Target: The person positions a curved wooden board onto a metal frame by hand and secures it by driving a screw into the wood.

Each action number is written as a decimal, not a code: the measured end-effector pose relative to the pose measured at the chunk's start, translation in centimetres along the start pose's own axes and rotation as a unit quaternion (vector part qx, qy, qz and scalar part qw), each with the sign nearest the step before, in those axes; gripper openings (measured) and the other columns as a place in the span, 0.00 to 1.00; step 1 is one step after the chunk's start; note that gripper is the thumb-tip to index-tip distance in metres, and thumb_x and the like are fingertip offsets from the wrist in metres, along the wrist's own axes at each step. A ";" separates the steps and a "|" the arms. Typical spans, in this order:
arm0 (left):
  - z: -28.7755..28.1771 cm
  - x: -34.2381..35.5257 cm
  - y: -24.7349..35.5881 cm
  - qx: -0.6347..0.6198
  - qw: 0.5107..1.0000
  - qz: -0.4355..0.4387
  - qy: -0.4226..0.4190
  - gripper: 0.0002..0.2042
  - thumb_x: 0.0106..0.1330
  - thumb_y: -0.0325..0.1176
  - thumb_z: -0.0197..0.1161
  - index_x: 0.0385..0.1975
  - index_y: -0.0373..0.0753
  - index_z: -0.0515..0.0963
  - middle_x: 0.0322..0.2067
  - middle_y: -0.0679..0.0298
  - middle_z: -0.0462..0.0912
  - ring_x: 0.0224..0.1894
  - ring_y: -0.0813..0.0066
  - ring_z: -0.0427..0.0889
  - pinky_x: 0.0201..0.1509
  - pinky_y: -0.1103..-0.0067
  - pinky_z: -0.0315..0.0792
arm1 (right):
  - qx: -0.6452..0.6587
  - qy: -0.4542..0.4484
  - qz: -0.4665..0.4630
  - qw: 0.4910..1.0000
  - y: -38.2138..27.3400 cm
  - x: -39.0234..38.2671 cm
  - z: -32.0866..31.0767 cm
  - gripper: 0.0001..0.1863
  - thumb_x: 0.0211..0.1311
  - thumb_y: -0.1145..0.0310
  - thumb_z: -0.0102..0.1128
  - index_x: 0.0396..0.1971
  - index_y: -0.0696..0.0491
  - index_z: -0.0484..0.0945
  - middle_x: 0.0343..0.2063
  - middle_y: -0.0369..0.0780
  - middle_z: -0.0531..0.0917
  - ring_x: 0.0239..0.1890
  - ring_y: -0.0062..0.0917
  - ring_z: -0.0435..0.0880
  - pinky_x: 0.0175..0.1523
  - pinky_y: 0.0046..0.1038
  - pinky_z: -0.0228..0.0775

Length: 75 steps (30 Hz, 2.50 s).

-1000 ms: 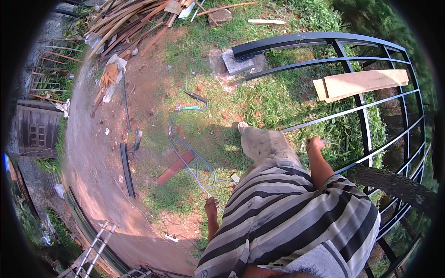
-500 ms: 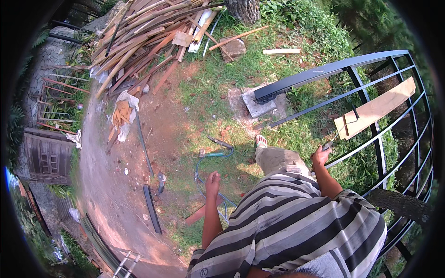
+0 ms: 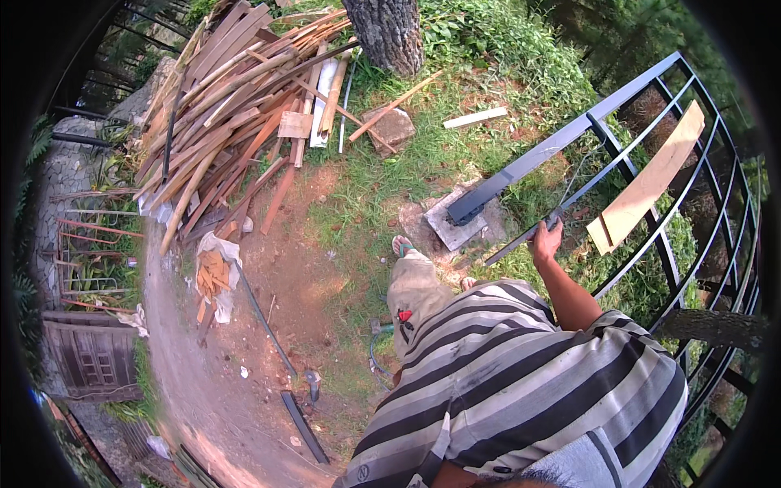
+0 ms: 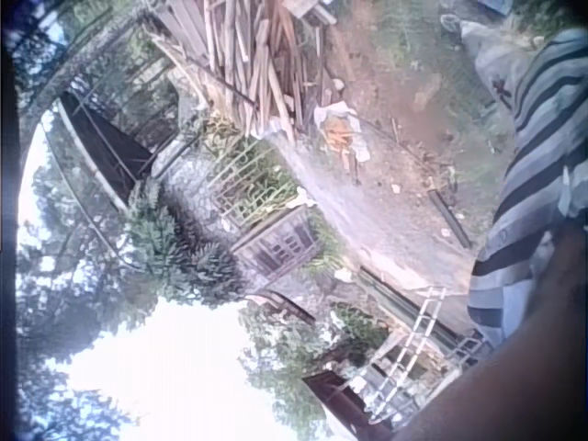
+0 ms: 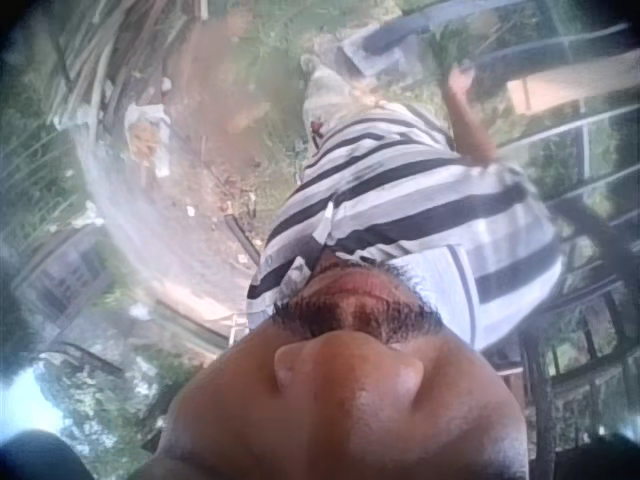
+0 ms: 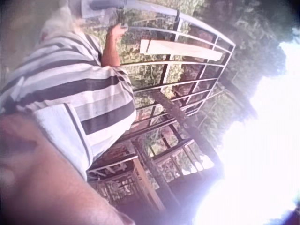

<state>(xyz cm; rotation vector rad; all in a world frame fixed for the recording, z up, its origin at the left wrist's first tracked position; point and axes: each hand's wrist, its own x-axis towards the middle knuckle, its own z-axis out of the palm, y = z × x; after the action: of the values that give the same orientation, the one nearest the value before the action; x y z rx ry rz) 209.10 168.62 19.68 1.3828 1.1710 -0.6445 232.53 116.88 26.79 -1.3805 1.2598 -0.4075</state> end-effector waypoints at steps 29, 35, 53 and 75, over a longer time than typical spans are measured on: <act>19.3 24.6 79.6 0.183 0.923 0.282 -0.187 0.21 0.75 0.39 0.54 0.65 0.41 0.65 0.54 0.56 0.80 0.49 0.65 0.80 0.53 0.68 0.72 | 0.174 0.169 0.354 0.903 -3.9 -6.0 23.5 0.09 0.63 0.68 0.60 0.28 0.51 0.69 0.14 0.32 0.67 0.12 0.21 0.66 0.17 0.28 0.61; 36.7 19.7 88.9 0.233 0.847 0.430 -0.207 0.25 0.73 0.33 0.56 0.68 0.41 0.60 0.54 0.56 0.77 0.52 0.70 0.76 0.50 0.71 0.72 | 0.271 0.217 0.385 0.855 -2.7 -1.3 26.3 0.08 0.62 0.68 0.60 0.29 0.52 0.70 0.14 0.33 0.67 0.13 0.22 0.66 0.18 0.30 0.62; 80.4 -4.8 119.2 0.053 0.443 0.873 0.198 0.35 0.71 0.43 0.57 0.72 0.32 0.53 0.68 0.42 0.61 0.70 0.42 0.60 0.71 0.55 0.59 | 0.330 0.334 0.327 0.820 -11.3 26.4 17.2 0.10 0.61 0.66 0.64 0.28 0.53 0.72 0.14 0.33 0.69 0.12 0.22 0.68 0.17 0.28 0.63; 98.7 10.4 126.6 0.107 0.394 0.822 0.397 0.37 0.75 0.57 0.38 0.75 0.34 0.51 0.74 0.34 0.44 0.74 0.34 0.52 0.69 0.41 0.48 | -0.341 0.162 0.334 0.864 -1.6 22.9 11.3 0.19 0.57 0.55 0.64 0.48 0.44 0.86 0.34 0.50 0.88 0.40 0.46 0.87 0.50 0.45 0.75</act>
<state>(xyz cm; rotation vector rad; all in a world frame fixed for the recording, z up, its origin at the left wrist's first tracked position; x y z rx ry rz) 351.48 97.18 41.90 2.2844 -0.2528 1.5271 250.80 102.94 15.53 -1.3423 2.1975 0.3517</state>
